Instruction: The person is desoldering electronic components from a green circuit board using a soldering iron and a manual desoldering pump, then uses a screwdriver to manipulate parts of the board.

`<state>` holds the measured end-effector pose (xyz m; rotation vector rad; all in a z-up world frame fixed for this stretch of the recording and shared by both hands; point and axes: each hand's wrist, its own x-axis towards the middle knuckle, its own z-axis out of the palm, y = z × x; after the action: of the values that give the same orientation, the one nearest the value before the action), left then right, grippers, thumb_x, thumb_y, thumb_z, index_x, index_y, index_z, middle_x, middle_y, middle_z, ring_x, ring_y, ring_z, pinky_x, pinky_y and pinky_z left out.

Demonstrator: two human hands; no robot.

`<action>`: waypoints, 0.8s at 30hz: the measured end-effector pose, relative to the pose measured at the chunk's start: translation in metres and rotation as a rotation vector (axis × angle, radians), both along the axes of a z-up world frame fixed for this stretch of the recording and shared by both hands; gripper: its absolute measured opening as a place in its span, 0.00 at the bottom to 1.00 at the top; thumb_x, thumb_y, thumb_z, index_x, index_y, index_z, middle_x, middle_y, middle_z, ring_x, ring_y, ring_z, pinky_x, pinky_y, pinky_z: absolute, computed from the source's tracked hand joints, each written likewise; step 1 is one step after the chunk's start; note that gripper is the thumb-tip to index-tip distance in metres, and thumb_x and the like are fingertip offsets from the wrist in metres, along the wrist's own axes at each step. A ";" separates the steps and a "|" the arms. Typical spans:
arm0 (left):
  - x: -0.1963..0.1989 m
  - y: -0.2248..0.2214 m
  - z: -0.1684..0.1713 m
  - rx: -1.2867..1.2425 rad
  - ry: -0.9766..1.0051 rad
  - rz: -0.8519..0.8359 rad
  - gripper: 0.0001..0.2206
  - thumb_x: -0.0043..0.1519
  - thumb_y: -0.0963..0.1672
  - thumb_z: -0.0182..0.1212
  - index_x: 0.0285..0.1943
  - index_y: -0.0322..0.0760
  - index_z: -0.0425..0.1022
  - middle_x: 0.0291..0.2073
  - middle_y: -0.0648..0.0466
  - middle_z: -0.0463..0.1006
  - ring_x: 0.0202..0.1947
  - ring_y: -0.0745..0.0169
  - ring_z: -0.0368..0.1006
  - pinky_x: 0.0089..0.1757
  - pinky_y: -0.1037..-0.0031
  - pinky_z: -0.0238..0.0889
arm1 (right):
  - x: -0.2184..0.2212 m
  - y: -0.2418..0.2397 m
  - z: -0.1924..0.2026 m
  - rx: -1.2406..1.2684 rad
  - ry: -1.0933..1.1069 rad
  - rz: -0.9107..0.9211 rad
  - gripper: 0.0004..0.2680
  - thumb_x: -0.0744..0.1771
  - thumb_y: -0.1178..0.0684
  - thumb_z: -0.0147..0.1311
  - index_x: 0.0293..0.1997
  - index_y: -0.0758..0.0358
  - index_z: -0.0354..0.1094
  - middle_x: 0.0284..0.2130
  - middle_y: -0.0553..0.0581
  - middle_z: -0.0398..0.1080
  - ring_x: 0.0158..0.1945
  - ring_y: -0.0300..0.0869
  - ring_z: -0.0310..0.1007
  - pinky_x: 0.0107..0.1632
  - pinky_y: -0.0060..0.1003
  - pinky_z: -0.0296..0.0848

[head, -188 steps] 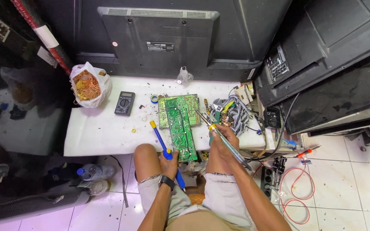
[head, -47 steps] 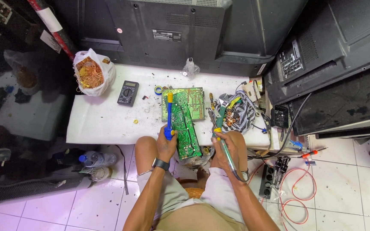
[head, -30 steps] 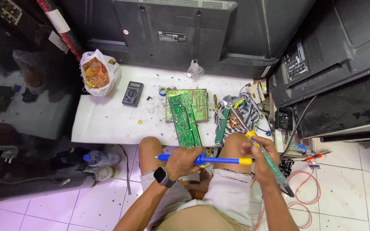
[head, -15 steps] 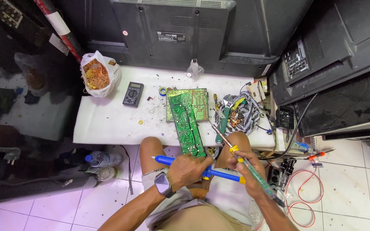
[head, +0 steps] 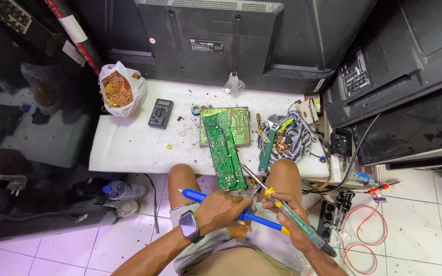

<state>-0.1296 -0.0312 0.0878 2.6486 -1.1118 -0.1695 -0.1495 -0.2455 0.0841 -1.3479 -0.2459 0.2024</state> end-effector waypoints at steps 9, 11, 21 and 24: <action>0.002 0.018 0.015 -0.005 -0.061 -0.042 0.17 0.54 0.50 0.61 0.37 0.42 0.56 0.26 0.55 0.67 0.15 0.56 0.66 0.16 0.67 0.58 | -0.008 -0.009 -0.003 -0.015 0.051 0.079 0.14 0.61 0.52 0.52 0.48 0.66 0.60 0.37 0.64 0.70 0.34 0.45 0.75 0.41 0.38 0.73; 0.001 0.020 0.023 -0.009 -0.103 -0.045 0.17 0.53 0.51 0.61 0.39 0.43 0.58 0.26 0.54 0.67 0.17 0.55 0.67 0.18 0.66 0.59 | -0.007 -0.012 0.001 -0.069 0.031 0.104 0.15 0.61 0.50 0.52 0.49 0.64 0.60 0.37 0.63 0.70 0.35 0.45 0.76 0.43 0.39 0.73; -0.011 0.017 0.030 0.077 0.022 0.006 0.10 0.61 0.49 0.50 0.35 0.42 0.59 0.18 0.55 0.68 0.12 0.57 0.63 0.14 0.65 0.58 | -0.016 -0.012 0.005 -0.070 -0.154 0.040 0.14 0.61 0.47 0.53 0.45 0.64 0.63 0.34 0.61 0.72 0.31 0.43 0.74 0.35 0.34 0.74; -0.020 0.000 0.040 0.219 0.154 -0.017 0.08 0.62 0.43 0.47 0.46 0.40 0.54 0.09 0.56 0.57 0.07 0.65 0.50 0.10 0.72 0.49 | -0.023 -0.006 0.012 -0.119 -0.062 0.065 0.16 0.60 0.45 0.53 0.45 0.65 0.64 0.35 0.60 0.74 0.42 0.45 0.73 0.49 0.41 0.66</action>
<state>-0.1498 -0.0312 0.1283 2.7572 -1.1229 -0.5169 -0.1727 -0.2516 0.0963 -1.4667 -0.3342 0.2329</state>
